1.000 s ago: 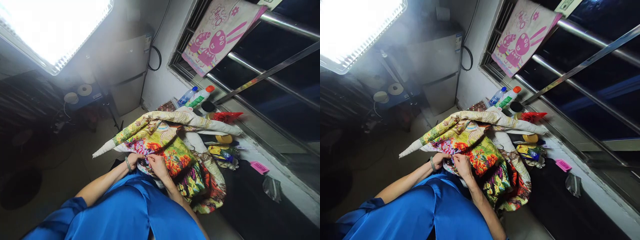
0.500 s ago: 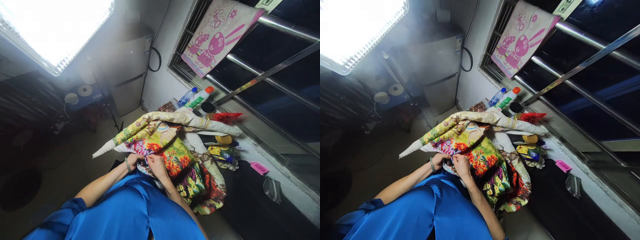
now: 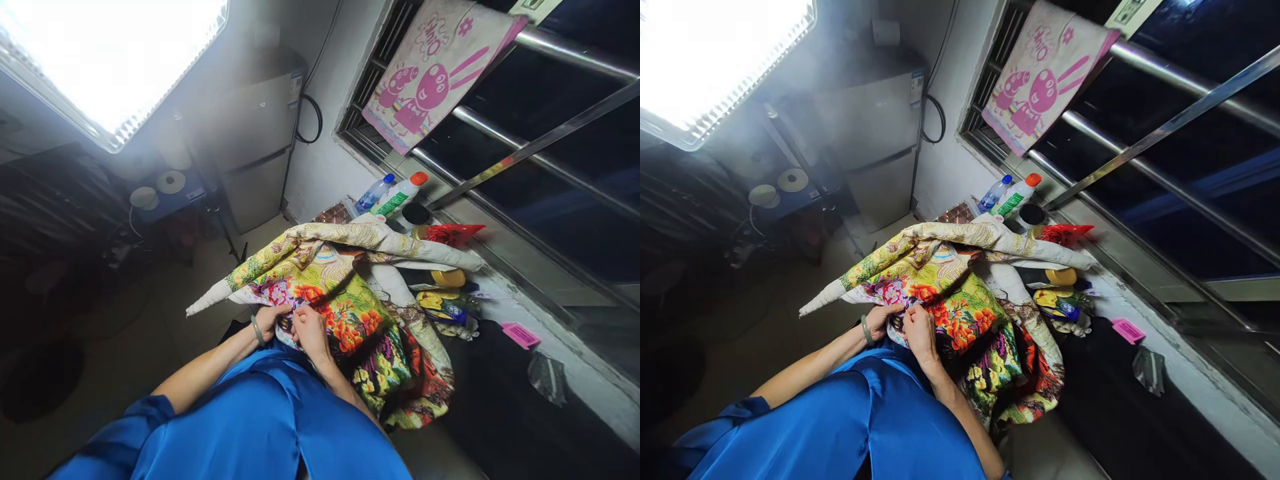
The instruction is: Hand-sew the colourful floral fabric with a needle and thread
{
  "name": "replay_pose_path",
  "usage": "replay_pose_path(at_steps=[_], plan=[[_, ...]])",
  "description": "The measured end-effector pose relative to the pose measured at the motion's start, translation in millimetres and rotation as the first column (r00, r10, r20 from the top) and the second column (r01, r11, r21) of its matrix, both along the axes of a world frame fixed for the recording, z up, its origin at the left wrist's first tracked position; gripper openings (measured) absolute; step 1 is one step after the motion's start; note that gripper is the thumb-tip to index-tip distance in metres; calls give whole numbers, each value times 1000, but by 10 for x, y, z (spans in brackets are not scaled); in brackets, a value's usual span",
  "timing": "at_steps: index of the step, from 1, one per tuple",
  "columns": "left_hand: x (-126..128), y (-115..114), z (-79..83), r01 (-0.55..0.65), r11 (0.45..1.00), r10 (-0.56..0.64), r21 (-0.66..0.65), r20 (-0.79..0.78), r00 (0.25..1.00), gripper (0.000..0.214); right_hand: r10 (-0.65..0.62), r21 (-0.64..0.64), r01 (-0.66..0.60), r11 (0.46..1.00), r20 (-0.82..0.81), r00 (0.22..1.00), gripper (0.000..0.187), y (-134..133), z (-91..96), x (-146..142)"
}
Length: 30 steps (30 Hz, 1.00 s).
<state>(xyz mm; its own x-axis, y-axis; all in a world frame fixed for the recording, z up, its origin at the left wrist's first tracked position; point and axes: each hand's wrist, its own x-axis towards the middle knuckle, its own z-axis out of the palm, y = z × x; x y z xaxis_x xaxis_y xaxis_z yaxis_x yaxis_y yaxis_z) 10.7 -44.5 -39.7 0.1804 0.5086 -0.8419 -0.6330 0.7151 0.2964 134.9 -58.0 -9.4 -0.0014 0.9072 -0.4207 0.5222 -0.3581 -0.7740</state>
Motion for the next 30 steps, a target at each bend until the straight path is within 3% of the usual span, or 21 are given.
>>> replay_pose_path(at_steps=[4,10,15,23,28,30], plan=[[7,24,5,9,1000,-10,-29,-31,999,24,-137,-42,131,990,-174,975,17,-27,-71,22],[3,36,-58,86,995,-86,-48,-3,996,19,-331,-235,265,935,-312,890,29,-43,-128,-50],[-3,47,-86,113,992,-113,-50,2,994,22,-316,-158,279,947,-309,897,29,-63,-147,-86],[13,61,-46,62,996,-64,-70,-19,998,21,-223,48,237,970,-203,954,18,-88,-143,-50],[5,45,-6,52,998,-52,-47,3,999,23,-261,11,273,962,-253,932,26,-16,-160,-21],[-6,26,7,39,999,-39,-12,14,999,25,-236,54,255,965,-232,944,29,42,-132,26]])
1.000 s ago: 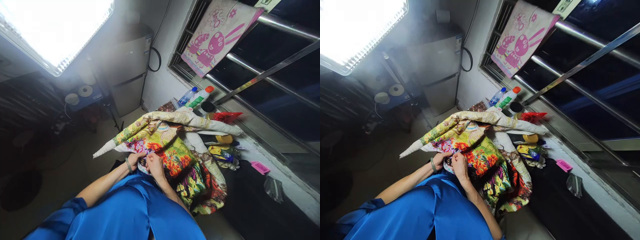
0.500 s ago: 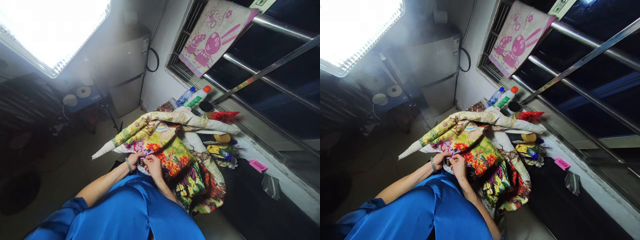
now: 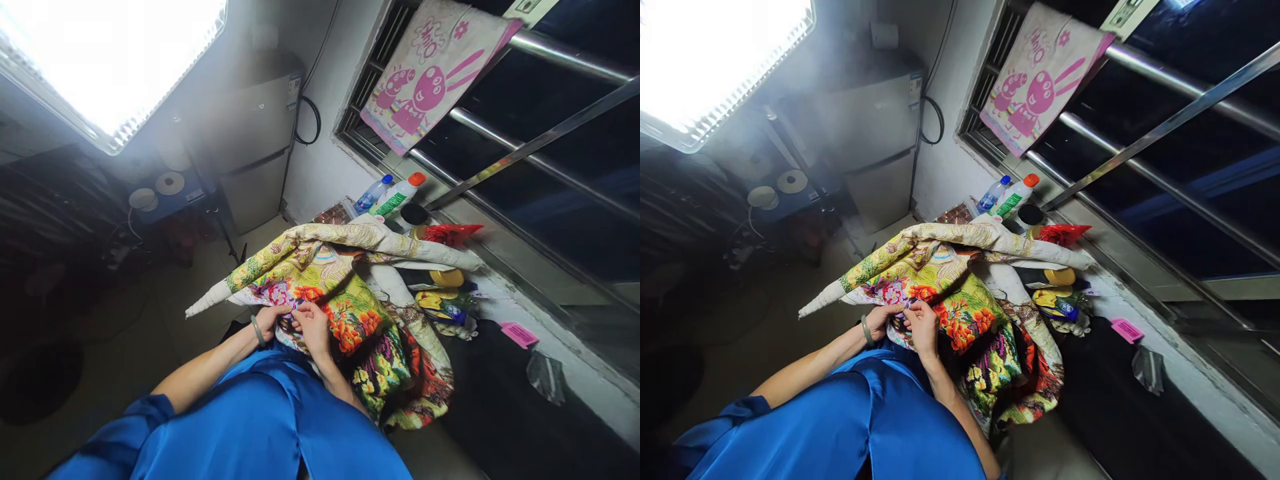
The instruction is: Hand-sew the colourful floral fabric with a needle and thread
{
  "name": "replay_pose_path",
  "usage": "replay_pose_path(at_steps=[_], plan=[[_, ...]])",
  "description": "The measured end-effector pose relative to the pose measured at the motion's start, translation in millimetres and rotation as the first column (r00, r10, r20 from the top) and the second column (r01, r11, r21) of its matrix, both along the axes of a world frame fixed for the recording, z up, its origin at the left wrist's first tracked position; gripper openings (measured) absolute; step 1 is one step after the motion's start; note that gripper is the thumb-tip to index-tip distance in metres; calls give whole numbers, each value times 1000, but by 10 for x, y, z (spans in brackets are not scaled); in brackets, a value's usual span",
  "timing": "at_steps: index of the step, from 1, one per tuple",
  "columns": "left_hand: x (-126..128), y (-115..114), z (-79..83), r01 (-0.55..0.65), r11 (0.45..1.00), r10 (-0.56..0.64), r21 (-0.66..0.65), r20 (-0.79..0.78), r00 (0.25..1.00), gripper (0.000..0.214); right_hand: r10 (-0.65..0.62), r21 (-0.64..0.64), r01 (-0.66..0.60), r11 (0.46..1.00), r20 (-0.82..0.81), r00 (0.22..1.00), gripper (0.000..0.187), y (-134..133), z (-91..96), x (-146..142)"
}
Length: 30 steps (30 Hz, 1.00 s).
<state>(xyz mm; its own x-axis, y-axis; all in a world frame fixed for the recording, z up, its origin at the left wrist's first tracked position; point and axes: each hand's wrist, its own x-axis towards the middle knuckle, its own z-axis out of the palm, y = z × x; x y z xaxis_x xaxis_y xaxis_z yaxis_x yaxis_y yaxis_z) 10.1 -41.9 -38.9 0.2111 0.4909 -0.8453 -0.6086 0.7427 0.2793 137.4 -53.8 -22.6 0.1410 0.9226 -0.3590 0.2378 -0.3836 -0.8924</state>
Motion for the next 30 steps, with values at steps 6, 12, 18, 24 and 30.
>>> replay_pose_path(at_steps=[6,12,18,24,30], plan=[[-35,-43,2,-46,996,47,82,-9,999,31,228,120,-258,959,219,949,12,144,150,41],[-40,-35,8,-69,996,69,51,-9,998,31,-66,199,98,975,-163,984,33,683,548,537],[-39,-31,32,-105,994,106,36,-29,994,37,-354,780,481,400,-353,866,26,1405,1376,2098],[-7,-24,74,-88,996,89,22,-64,994,37,-177,732,-33,681,209,962,24,1113,993,1418],[-11,-35,124,-87,995,87,50,16,996,32,402,495,-568,657,407,820,31,585,250,399]])
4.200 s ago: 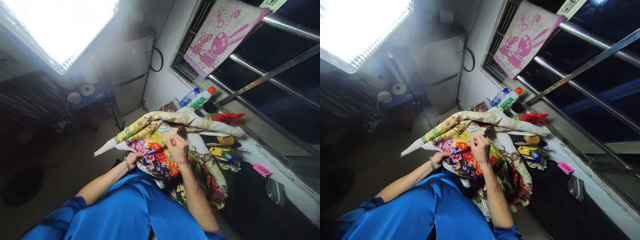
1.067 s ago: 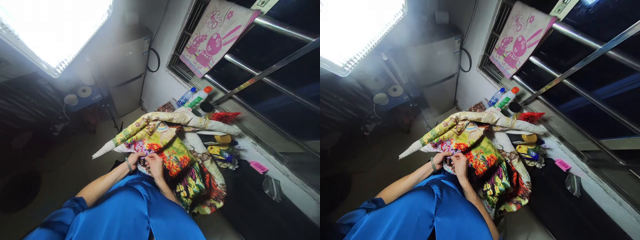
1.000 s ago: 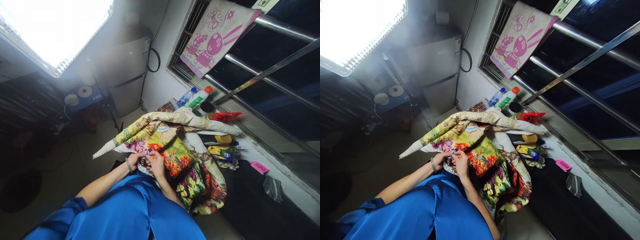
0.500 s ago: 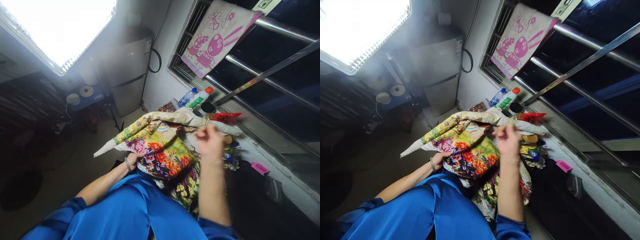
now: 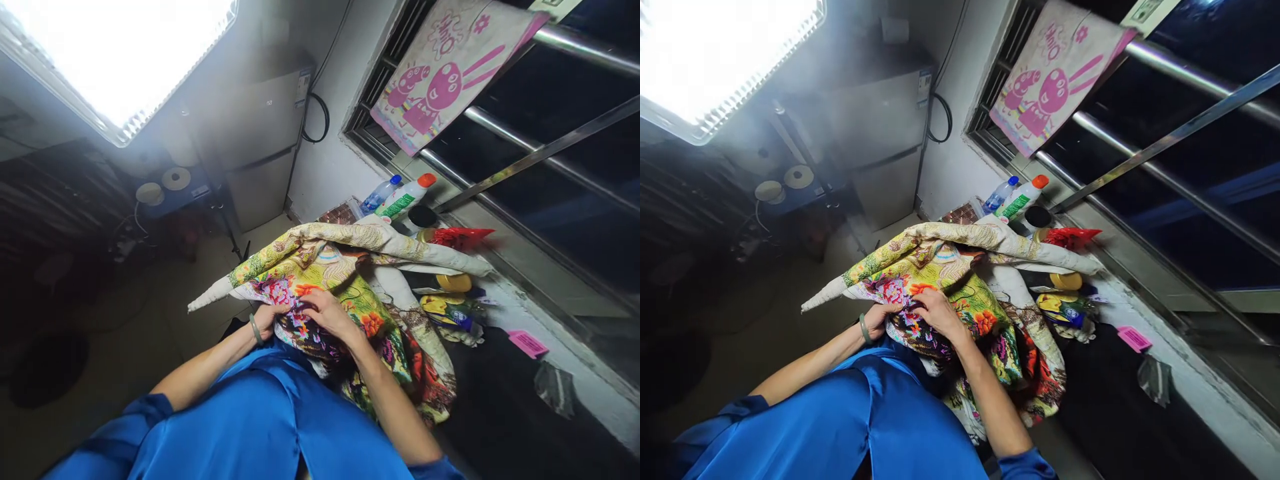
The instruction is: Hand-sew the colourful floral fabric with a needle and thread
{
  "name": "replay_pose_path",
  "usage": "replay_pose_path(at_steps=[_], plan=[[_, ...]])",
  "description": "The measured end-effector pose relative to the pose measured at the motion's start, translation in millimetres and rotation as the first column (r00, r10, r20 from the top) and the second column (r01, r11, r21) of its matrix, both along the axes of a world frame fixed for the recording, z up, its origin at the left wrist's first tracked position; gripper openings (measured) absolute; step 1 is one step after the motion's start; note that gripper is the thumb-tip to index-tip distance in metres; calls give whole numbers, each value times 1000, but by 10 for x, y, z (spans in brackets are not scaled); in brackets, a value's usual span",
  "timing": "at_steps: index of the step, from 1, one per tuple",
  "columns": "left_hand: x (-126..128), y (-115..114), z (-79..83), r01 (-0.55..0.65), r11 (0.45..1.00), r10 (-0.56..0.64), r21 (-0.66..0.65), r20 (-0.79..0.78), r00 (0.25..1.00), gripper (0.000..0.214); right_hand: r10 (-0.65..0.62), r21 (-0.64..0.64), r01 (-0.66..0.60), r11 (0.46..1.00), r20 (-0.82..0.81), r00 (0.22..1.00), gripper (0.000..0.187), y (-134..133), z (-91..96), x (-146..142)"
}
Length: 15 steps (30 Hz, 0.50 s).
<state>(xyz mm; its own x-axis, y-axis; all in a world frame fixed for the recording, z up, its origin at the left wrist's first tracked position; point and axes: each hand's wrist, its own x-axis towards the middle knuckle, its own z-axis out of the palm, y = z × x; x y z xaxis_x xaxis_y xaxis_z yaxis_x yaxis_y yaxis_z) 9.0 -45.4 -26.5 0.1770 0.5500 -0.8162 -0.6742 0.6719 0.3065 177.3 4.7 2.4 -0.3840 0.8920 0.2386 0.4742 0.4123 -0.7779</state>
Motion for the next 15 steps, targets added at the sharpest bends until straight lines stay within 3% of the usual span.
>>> replay_pose_path(at_steps=[2,4,7,10,12,15], plan=[[-7,0,7,-1,1000,1,5,1,1000,31,102,79,-103,991,23,995,32,-23,-43,-33],[-14,3,0,-13,1000,13,4,-3,1000,32,103,63,-104,993,20,994,36,18,-3,20],[-24,8,-29,-30,999,30,-14,-4,1000,37,-99,-112,99,989,9,995,34,142,126,181],[-28,8,-51,-47,999,46,-19,-11,999,44,-296,-211,295,932,31,955,26,262,248,370],[-26,6,-52,-53,999,53,-9,-1,999,47,-361,-253,357,899,34,932,19,294,306,455],[-19,1,-50,-50,999,50,-16,17,999,46,-430,-377,383,843,-48,901,36,221,357,443]])
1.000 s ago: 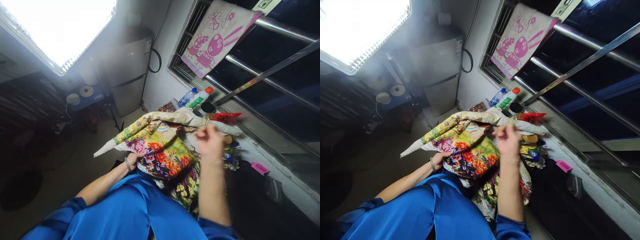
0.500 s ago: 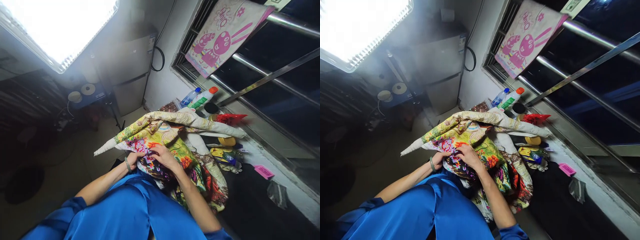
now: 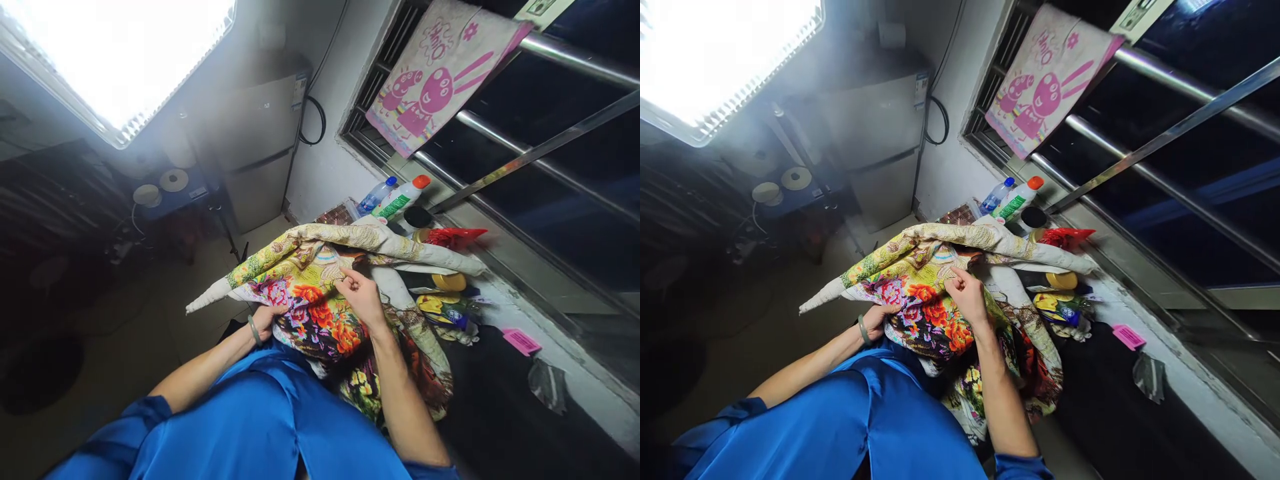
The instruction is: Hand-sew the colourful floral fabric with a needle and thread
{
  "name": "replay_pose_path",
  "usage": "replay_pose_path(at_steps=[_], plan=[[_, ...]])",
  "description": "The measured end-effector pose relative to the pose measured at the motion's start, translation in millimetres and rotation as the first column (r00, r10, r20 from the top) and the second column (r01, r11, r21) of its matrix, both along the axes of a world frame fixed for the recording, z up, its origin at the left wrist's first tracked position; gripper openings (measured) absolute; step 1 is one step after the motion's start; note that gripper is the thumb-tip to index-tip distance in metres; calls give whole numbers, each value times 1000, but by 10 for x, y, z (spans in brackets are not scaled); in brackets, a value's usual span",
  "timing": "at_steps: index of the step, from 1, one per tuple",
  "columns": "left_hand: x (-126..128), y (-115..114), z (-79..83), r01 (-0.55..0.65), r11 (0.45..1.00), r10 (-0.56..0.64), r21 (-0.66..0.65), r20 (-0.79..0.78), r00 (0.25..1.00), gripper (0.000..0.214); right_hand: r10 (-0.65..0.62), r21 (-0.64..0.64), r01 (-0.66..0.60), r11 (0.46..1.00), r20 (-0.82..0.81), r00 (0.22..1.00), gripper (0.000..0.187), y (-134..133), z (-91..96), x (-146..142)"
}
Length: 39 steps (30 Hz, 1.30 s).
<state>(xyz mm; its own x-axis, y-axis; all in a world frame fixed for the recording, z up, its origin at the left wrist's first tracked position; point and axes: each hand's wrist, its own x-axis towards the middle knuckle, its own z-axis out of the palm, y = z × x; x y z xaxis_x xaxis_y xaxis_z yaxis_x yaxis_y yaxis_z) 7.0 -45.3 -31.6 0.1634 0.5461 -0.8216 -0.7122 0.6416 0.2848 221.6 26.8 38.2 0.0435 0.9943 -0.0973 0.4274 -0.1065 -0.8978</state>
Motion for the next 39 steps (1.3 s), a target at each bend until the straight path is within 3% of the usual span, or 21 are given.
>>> replay_pose_path(at_steps=[3,6,8,11,15,21,27,39], plan=[[4,-2,-18,19,999,-19,-27,7,1000,39,12,-59,-22,998,-166,986,42,-213,-22,-185],[5,0,-38,42,998,-42,-43,3,999,33,102,-198,-154,968,-250,963,30,-474,-138,-436],[6,2,-35,53,998,-54,-44,-8,999,31,146,-275,-211,938,-238,960,22,-617,-236,-568],[11,9,-2,58,998,-59,-39,-24,998,31,184,-276,-218,936,-144,972,24,-741,-340,-668],[19,23,49,55,998,-57,-37,-42,998,30,209,-226,-217,950,-62,976,27,-775,-366,-693],[26,31,90,55,997,-58,-54,-42,997,27,177,-252,-174,952,-9,984,22,-769,-365,-712],[24,30,81,53,997,-56,-60,-47,997,28,200,-210,-189,959,30,979,23,-781,-372,-729],[44,28,73,31,998,-34,-60,-52,998,27,215,-251,-193,949,63,975,20,-797,-445,-747]])
